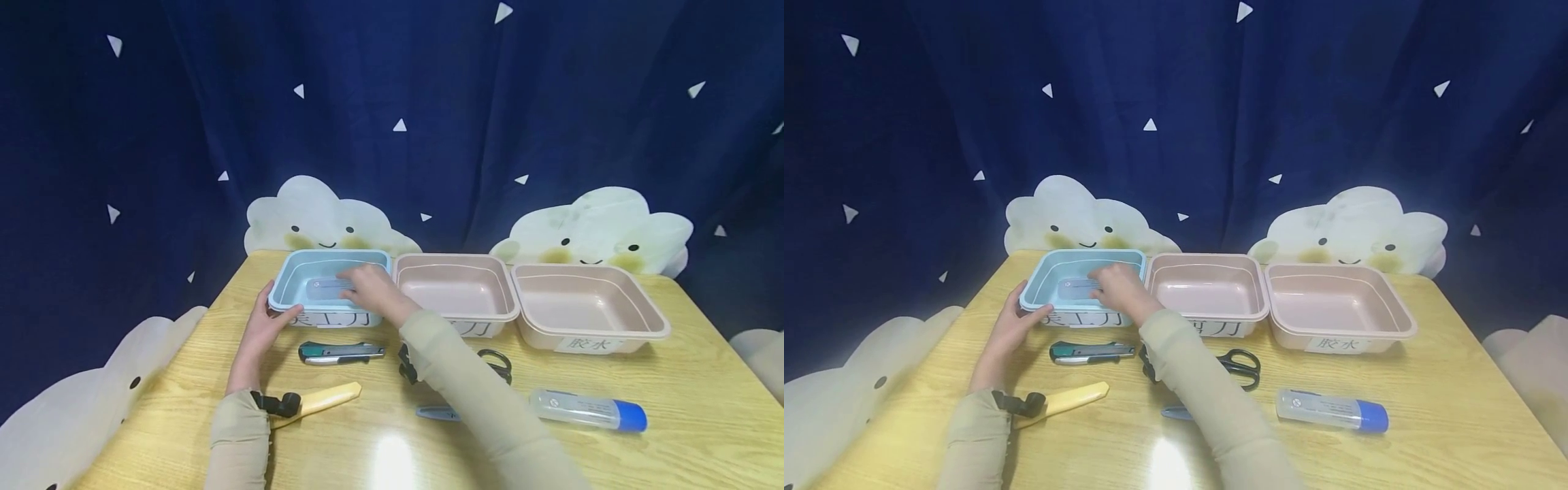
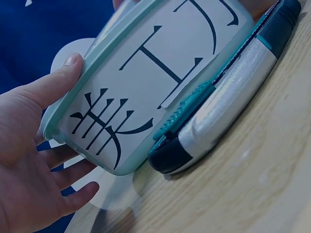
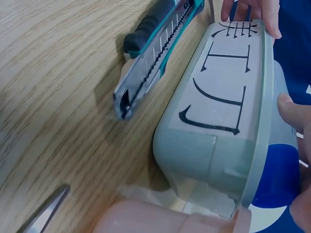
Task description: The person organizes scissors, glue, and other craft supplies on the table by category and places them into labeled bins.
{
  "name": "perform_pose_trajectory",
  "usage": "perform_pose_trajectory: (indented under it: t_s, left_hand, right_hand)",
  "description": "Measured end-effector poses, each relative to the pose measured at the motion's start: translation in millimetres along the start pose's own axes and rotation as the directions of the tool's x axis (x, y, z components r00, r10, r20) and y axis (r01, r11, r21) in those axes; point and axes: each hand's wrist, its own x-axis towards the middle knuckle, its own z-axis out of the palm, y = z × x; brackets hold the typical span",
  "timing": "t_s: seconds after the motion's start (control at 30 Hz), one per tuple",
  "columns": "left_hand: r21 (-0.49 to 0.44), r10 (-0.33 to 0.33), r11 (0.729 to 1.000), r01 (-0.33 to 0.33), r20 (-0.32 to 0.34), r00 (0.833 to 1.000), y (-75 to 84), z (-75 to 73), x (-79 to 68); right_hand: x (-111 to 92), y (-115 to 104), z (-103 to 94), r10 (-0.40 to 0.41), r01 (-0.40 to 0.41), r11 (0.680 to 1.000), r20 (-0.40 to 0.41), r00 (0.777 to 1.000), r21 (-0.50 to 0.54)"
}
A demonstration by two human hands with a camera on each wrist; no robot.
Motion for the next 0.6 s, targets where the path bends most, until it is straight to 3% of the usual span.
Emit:
perform_pose_trajectory:
  t_s: [0.6]
  left_hand:
    - [-0.007, 0.01, 1.0, -0.01, 0.006, 1.0, -1.2, -1.3, -1.2]
  right_hand:
    - [6.4, -4.3, 19.7, 0.067, -0.077, 0.984, 0.067, 0.996, 0.158]
